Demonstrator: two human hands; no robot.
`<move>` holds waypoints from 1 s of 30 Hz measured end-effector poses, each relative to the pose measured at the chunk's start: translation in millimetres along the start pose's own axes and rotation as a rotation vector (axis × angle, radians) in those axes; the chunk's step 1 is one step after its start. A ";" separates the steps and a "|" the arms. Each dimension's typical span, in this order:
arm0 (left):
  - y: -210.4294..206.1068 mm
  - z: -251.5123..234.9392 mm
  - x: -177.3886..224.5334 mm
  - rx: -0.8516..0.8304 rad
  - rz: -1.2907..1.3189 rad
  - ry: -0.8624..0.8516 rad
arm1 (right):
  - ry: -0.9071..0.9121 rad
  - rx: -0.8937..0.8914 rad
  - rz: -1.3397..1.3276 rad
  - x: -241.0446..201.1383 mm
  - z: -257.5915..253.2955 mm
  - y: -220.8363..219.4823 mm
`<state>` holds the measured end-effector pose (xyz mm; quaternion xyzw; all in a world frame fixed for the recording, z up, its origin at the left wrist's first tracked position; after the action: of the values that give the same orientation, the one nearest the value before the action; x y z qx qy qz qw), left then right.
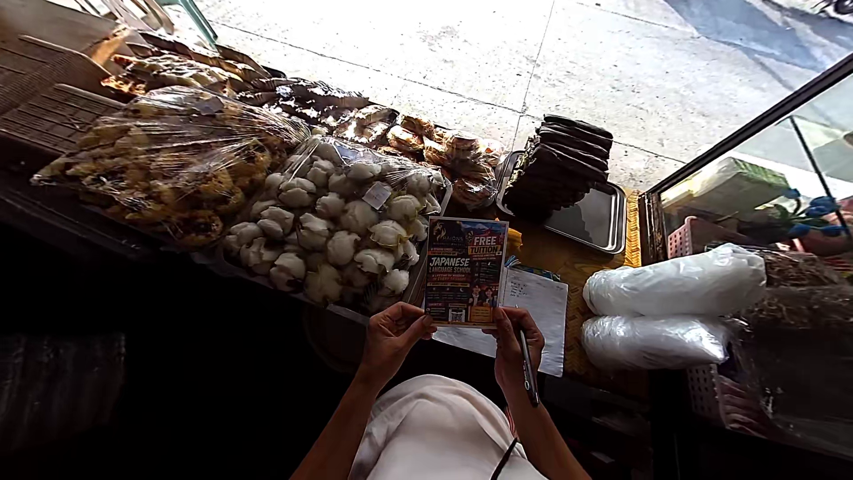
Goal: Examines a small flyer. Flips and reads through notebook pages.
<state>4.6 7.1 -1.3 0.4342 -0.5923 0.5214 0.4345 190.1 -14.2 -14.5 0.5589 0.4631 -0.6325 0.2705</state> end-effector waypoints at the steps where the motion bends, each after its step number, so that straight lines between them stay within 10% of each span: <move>1: -0.2 0.0 -0.1 -0.002 0.000 0.001 | -0.001 0.001 -0.003 -0.3 0.0 0.4; 30: -4.7 0.8 -0.2 -0.009 -0.015 -0.010 | 0.013 0.013 -0.024 0.9 0.1 5.3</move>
<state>9.1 6.0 -0.5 0.4392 -0.5937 0.5130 0.4375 194.3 -16.4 -16.8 0.5592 0.4672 -0.6352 0.2562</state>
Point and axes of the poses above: each hand's wrist, its own z-axis away from the middle knuckle, its own y-axis out of the back of the hand, x = y × z, the point moved 1 cm from there along -z, towards the middle knuckle, and after that the axes turned 4 degrees about -y, right-handed, at the moved point
